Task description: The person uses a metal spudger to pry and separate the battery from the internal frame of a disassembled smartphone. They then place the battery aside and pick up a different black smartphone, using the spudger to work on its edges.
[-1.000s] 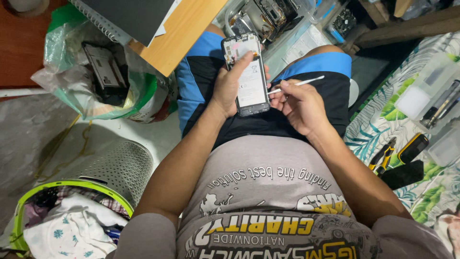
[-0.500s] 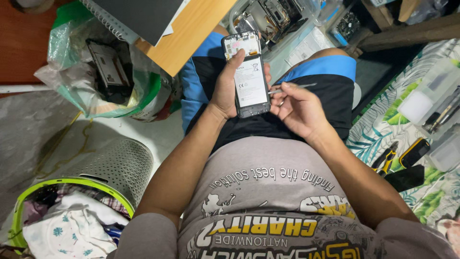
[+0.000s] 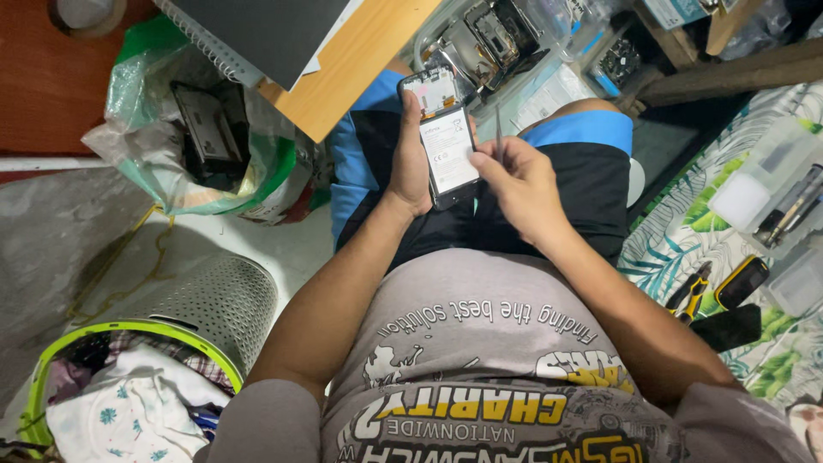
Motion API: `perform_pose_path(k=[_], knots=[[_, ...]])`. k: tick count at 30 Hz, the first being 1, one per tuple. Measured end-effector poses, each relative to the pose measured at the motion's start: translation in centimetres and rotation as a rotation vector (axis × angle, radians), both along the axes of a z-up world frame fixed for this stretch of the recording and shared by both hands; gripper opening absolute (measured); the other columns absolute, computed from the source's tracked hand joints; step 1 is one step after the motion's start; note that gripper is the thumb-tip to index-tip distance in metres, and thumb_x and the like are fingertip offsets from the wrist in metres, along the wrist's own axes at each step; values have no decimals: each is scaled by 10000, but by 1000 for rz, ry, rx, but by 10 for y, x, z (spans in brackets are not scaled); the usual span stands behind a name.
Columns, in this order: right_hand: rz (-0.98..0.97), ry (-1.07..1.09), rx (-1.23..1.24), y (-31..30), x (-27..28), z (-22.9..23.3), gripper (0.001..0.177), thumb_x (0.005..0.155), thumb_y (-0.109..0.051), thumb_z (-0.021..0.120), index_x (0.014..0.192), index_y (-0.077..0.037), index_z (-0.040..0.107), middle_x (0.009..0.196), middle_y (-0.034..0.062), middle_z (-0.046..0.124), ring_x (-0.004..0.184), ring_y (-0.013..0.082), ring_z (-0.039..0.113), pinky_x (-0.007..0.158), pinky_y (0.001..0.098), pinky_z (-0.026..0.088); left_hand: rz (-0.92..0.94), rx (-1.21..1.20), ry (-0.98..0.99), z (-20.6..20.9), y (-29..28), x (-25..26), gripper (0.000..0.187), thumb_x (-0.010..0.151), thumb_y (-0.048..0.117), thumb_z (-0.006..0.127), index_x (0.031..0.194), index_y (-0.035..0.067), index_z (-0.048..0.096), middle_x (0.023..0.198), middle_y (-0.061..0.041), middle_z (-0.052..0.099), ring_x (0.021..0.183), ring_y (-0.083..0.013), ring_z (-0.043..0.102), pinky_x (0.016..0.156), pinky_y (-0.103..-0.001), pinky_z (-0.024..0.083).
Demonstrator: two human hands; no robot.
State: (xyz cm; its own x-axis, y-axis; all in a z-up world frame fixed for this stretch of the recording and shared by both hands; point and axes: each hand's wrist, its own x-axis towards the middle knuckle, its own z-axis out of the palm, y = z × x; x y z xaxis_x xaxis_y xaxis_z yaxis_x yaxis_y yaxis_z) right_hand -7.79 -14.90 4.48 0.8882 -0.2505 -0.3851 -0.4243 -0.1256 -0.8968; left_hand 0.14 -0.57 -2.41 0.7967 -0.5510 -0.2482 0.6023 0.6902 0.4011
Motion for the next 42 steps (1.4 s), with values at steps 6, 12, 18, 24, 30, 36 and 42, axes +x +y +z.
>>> perform_pose_path(k=[6, 12, 18, 24, 30, 36, 42], knots=[[112, 5, 15, 8, 13, 15, 192, 943, -169, 776, 969, 13, 722, 827, -35, 694, 704, 7, 551, 614, 192, 439, 40, 102, -58, 3, -2, -4, 728, 994, 696, 412, 1353, 77, 546, 1120, -104, 683, 938, -212, 707, 822, -356, 605], [175, 35, -153, 14, 13, 32, 196, 971, -173, 771, 957, 19, 735, 756, 6, 654, 659, 36, 489, 571, 224, 396, 55, 60, 1, 3, -1, 0, 745, 1009, 689, 404, 1404, 69, 532, 1174, -106, 678, 1002, -207, 710, 873, -355, 604], [177, -49, -105, 18, 10, 38, 170, 956, -175, 755, 949, -10, 716, 787, -60, 690, 685, -10, 547, 601, 194, 452, 22, 10, 1, 7, 1, 2, 757, 1031, 713, 384, 1389, 65, 541, 1109, -121, 678, 936, -227, 704, 825, -380, 601], [0, -165, -265, 3, 11, 82, 171, 974, -126, 799, 897, -35, 676, 780, -45, 594, 663, 18, 486, 577, 220, 392, 37, 62, 119, 10, 2, 7, 790, 954, 702, 343, 1387, 75, 551, 1206, -105, 713, 1080, -233, 728, 952, -395, 615], [-18, -219, -220, -29, 4, 122, 147, 1006, -130, 784, 944, -41, 684, 791, -49, 603, 635, 19, 461, 559, 212, 333, -66, -133, 65, -2, -1, 6, 868, 977, 817, 334, 1298, 46, 567, 1015, -161, 686, 908, -278, 700, 786, -463, 627], [-97, -131, -11, -2, -25, 72, 95, 962, -90, 771, 951, -24, 704, 735, -61, 589, 597, 19, 450, 531, 200, 326, -148, 14, 98, -12, 5, -6, 510, 997, 367, 581, 1330, -18, 586, 1142, -128, 701, 982, -261, 697, 849, -416, 608], [-127, -132, 79, -4, -28, 68, 80, 970, -71, 760, 996, -8, 718, 748, -39, 607, 566, 14, 420, 498, 194, 286, -152, 491, -120, 6, 22, -34, 441, 871, 20, 608, 1310, 2, 563, 1099, -126, 694, 932, -208, 693, 807, -349, 596]])
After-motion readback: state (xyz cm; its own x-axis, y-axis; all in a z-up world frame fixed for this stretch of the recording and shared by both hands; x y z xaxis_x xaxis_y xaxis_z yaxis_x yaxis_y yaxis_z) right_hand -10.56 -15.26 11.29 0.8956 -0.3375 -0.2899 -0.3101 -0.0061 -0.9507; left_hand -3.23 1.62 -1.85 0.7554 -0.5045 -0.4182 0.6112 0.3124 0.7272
